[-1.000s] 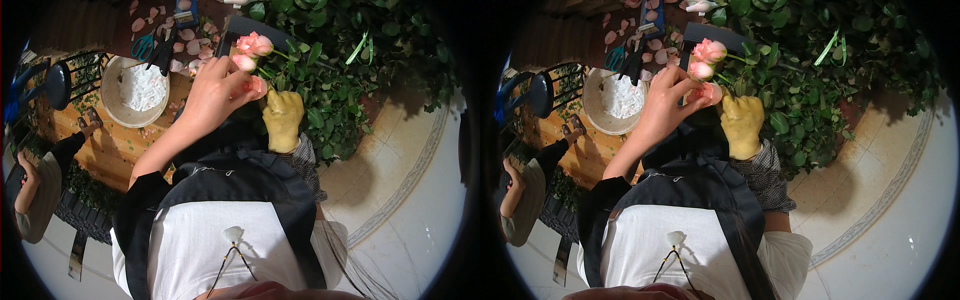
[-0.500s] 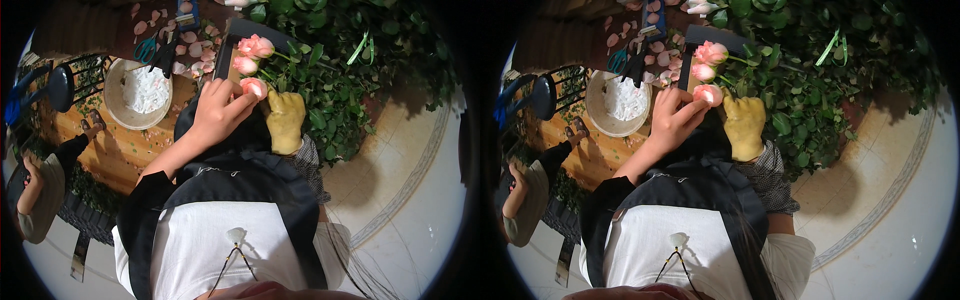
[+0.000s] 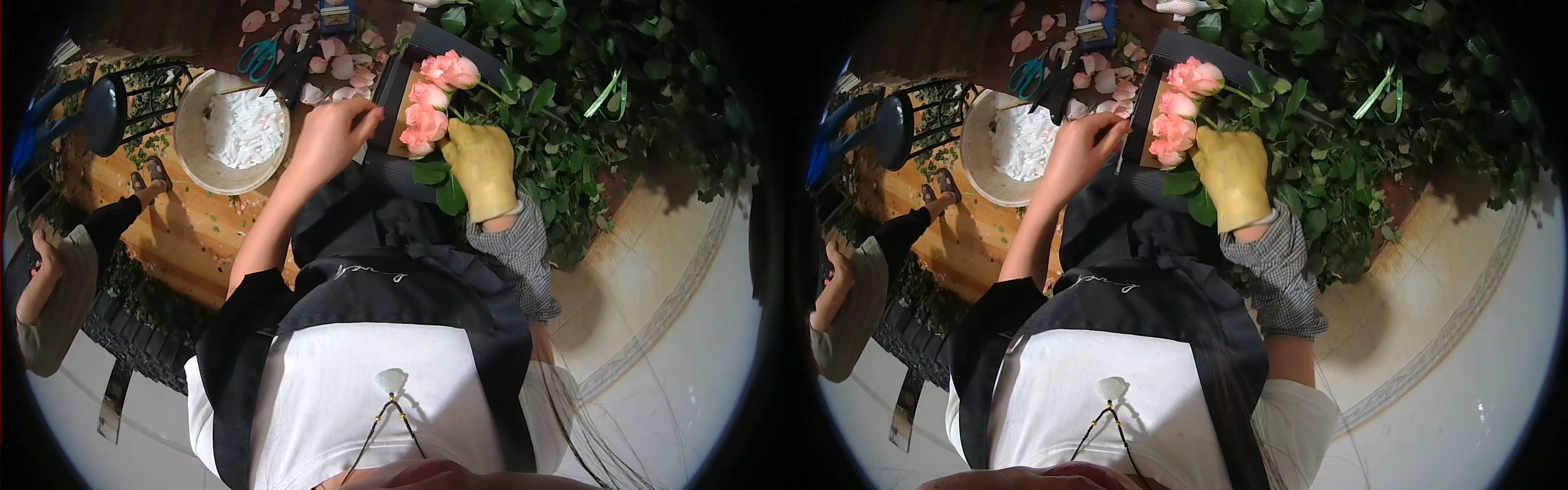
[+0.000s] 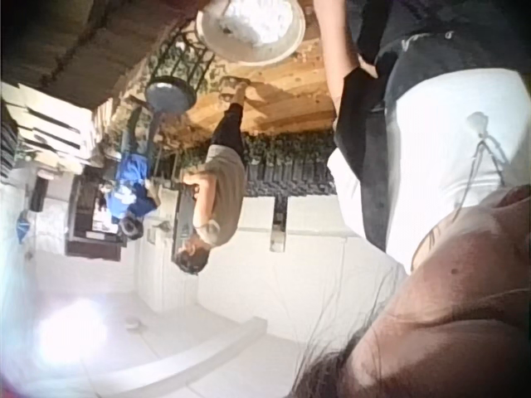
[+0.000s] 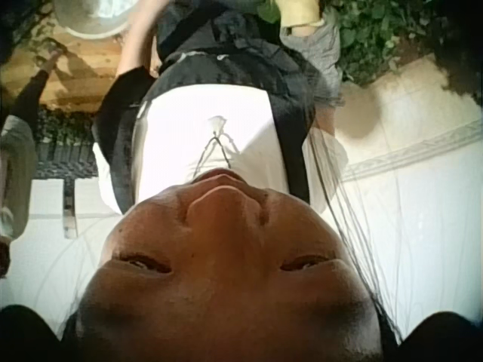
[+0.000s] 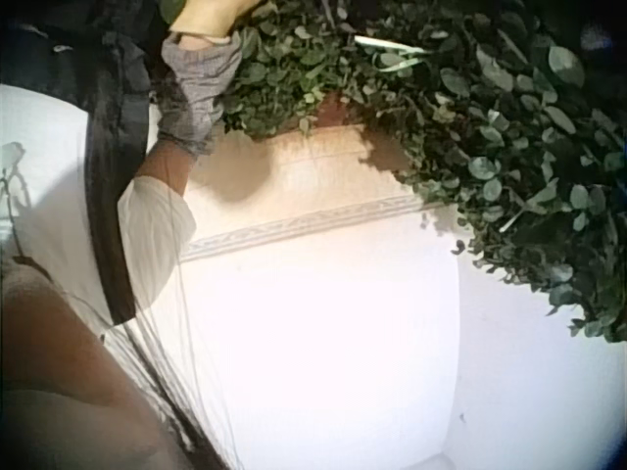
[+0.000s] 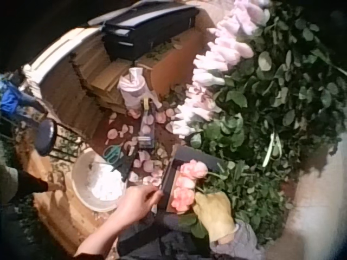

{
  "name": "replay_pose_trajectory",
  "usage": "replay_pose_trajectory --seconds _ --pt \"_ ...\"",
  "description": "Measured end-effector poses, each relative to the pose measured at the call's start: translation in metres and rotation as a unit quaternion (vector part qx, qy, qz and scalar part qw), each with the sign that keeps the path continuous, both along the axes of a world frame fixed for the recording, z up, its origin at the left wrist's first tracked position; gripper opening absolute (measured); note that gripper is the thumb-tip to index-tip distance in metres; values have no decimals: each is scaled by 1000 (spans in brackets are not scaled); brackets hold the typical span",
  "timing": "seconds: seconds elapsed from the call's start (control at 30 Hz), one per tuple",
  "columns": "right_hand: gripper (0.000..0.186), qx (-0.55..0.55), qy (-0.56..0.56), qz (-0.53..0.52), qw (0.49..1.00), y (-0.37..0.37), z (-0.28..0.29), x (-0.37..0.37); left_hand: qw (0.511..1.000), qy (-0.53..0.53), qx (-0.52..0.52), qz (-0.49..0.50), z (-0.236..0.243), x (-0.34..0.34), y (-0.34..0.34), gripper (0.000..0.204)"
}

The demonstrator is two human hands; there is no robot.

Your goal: The person picks up pink roses from a large pile, trims the stems, and places them into a black tray using a specialized holding tool. After filling the tray, they slide it into a plastic sleeve and set the finished arrangement aside.

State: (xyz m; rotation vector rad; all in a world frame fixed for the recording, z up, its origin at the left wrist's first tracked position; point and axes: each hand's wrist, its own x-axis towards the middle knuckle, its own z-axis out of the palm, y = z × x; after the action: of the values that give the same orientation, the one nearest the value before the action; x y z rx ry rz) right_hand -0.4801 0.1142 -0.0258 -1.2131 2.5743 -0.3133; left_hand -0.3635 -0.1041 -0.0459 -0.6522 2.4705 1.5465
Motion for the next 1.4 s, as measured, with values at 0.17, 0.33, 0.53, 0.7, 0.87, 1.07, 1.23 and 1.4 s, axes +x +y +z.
replay_pose_trajectory --seconds 0.17,0.33,0.53,0.7,0.87,1.07,1.23,1.4 --pt "15 -29 15 61 998 5 -16 -10 992 100 -79 20 -14 -14 21 21" --pt "13 32 63 167 983 2 -8 -18 985 70 -153 -28 -2 -25 33 22" --pt "42 122 -65 143 980 0 25 -18 988 139 -56 -25 -14 -15 27 25" --pt "54 92 -7 70 993 3 2 -13 989 128 -38 -70 -17 -18 25 28" --pt "56 46 5 67 997 3 -8 -10 988 116 -58 -81 7 -13 25 49" --pt "48 56 -128 54 989 10 15 -27 894 261 -299 -207 9 -29 37 45" --pt "34 -29 -148 -116 982 2 14 -38 885 250 -325 -220 11 -24 46 40" --pt "22 -99 -56 -10 993 4 -16 -31 875 249 -327 -257 13 -29 39 38"
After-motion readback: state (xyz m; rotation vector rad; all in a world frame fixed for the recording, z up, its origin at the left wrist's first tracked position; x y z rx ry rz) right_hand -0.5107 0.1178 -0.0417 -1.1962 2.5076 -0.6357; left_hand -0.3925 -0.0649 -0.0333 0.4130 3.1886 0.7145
